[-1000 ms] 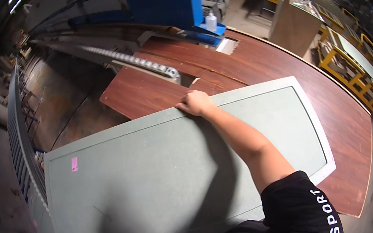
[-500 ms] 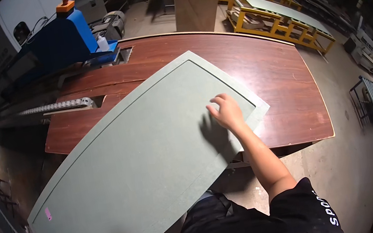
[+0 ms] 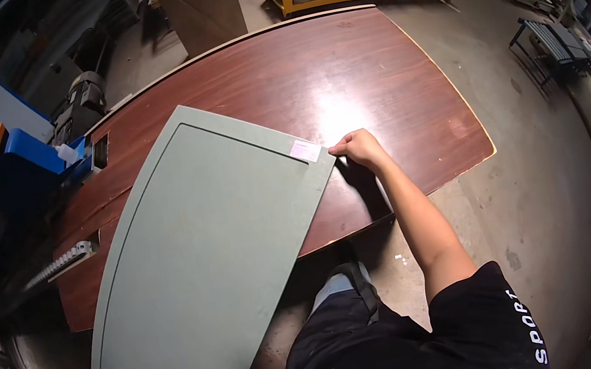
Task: Processing and organizing wood panels using a woodworking machine and conveyor.
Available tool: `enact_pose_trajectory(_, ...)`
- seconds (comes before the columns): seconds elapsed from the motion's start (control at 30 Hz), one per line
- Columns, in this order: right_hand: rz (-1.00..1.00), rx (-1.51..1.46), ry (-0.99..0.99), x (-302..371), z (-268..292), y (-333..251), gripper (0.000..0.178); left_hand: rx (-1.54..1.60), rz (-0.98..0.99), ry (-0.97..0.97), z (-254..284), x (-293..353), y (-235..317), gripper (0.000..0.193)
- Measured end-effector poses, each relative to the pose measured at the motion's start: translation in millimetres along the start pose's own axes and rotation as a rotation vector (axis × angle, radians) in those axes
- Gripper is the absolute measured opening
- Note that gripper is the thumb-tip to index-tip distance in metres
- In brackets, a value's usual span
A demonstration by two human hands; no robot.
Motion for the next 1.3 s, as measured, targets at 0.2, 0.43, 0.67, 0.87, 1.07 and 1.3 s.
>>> enact_pose_trajectory(0.2,-0.082,-0.068,-0.214,-3,7,-6,0.021,0.198,0.101,-0.35,-48,-24,278,0.031)
enact_pose_trajectory(0.43,-0.14,-0.167,-0.38,-9,6,-5,0.019,0.486,-0.869,-1.021,-135,87,631,0.048)
enact_pose_trajectory(0.67,0.237,-0.091,-0.309,-19,16,-18,0.01,0.404,-1.037,-1.105,-190,129,727,0.056)
enact_pose_trajectory(0.87,0.286,-0.107,-0.364,-23,16,-16,0.009,0.412,-1.061,-1.125,-212,125,744,0.058)
enact_pose_trajectory(1.07,0.325,-0.097,-0.34,-24,16,-14,0.008,0.36,-1.17,-1.171,-224,126,770,0.061)
enact_pose_trajectory(1.3,0.295,-0.053,-0.335,-22,8,-26,0.008,0.27,-1.206,-1.106,-230,118,778,0.054)
Point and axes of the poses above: each hand's wrist, its own x-axis away from the middle knuckle, its own z-axis out of the back of the hand, y = z × x, the point moved 7 cm from there along -x, towards the middle knuckle
